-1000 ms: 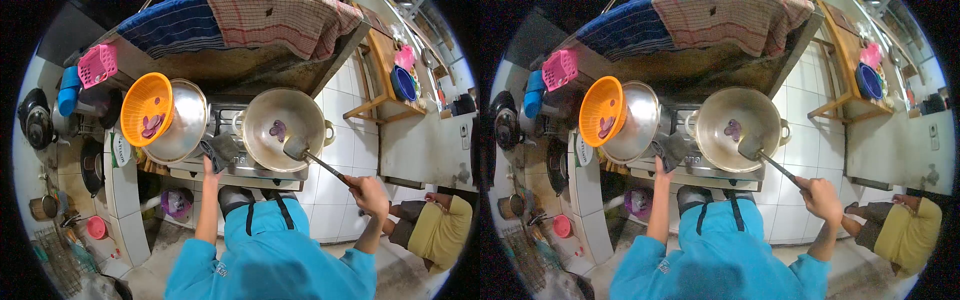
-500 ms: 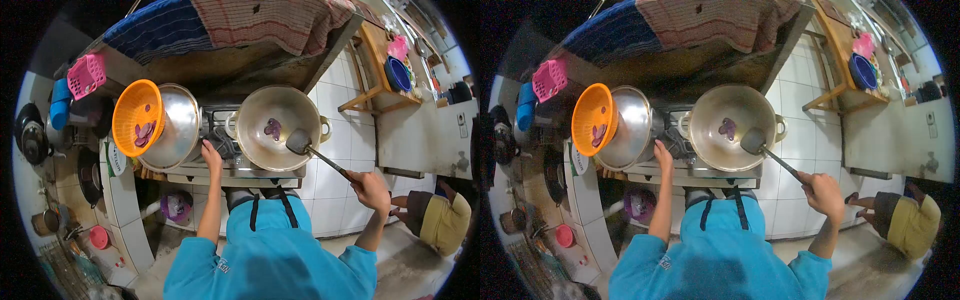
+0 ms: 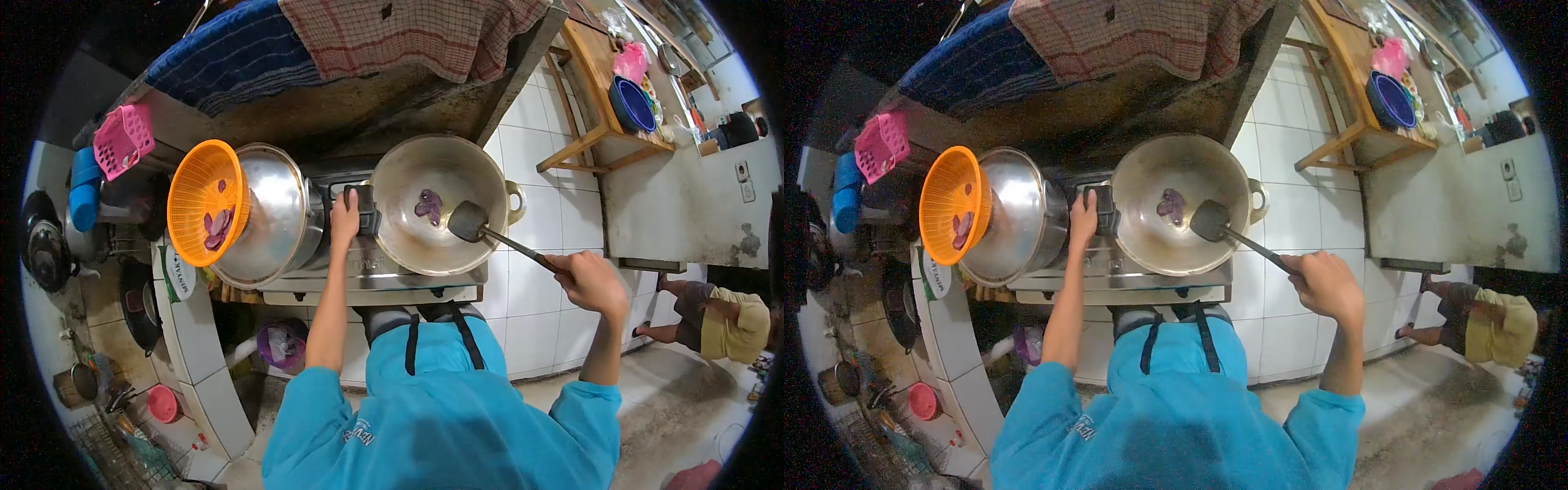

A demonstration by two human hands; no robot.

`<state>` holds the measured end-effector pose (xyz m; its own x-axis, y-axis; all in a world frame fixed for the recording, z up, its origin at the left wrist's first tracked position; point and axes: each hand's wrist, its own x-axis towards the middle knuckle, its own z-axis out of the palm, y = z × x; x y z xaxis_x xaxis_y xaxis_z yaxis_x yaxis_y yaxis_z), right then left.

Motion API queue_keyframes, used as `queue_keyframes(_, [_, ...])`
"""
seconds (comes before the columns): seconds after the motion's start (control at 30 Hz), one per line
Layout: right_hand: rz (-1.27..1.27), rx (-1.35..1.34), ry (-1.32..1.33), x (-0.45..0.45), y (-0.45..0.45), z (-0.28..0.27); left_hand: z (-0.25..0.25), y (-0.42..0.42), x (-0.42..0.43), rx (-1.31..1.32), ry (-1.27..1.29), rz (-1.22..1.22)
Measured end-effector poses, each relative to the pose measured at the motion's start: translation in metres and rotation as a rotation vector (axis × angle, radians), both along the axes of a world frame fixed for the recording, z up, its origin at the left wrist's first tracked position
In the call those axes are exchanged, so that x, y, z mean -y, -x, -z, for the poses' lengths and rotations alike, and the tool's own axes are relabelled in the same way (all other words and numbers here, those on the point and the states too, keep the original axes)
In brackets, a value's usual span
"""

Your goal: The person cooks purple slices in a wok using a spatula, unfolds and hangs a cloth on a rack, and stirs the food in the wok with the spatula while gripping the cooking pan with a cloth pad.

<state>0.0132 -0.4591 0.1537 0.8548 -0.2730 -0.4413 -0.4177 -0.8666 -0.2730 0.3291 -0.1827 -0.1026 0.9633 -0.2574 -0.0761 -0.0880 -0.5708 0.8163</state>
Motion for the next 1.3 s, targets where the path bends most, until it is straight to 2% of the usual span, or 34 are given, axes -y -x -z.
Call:
queue_keyframes(0.1, [-0.019, 0.001, -0.024, 0.0, -0.014, 0.007, 0.02, -0.011, 0.007, 0.04, -0.068, 0.025])
queue_keyframes(0.27, [-0.038, 0.093, -0.084, 0.008, -0.014, 0.009, 0.005, -0.015, 0.011, 0.049, -0.092, 0.066])
queue_keyframes(0.43, [-0.052, -0.026, -0.033, 0.012, -0.013, 0.001, 0.006, -0.014, 0.009, 0.147, -0.166, 0.039])
queue_keyframes(0.53, [-0.069, 0.078, -0.059, 0.011, -0.024, 0.001, 0.004, -0.014, 0.011, 0.146, -0.234, 0.003])
queue_keyframes(0.63, [-0.074, 0.024, -0.069, 0.021, -0.017, -0.009, 0.006, -0.017, 0.013, 0.094, -0.277, -0.02])
queue_keyframes(0.73, [-0.178, 0.047, -0.009, 0.016, -0.024, 0.001, 0.003, -0.013, 0.016, 0.1, -0.235, -0.059])
queue_keyframes(0.83, [-0.098, 0.081, -0.073, 0.016, -0.028, -0.003, 0.008, -0.016, 0.018, 0.134, -0.15, -0.055])
queue_keyframes(0.93, [-0.137, 0.034, -0.061, 0.021, -0.022, -0.009, 0.007, -0.016, 0.02, 0.133, -0.104, -0.032])
queue_keyframes(1.03, [-0.188, 0.148, 0.012, 0.019, -0.023, 0.007, 0.005, -0.016, 0.021, 0.154, -0.109, 0.004])
queue_keyframes(1.13, [-0.105, 0.154, -0.107, 0.027, -0.021, 0.002, -0.001, -0.015, 0.019, 0.187, -0.153, 0.009])
queue_keyframes(1.23, [-0.198, 0.012, -0.041, 0.022, -0.03, -0.01, 0.011, -0.016, 0.019, 0.287, -0.149, -0.022])
queue_keyframes(1.3, [-0.144, 0.022, -0.046, 0.019, -0.033, -0.006, 0.013, -0.018, 0.018, 0.256, -0.148, 0.001])
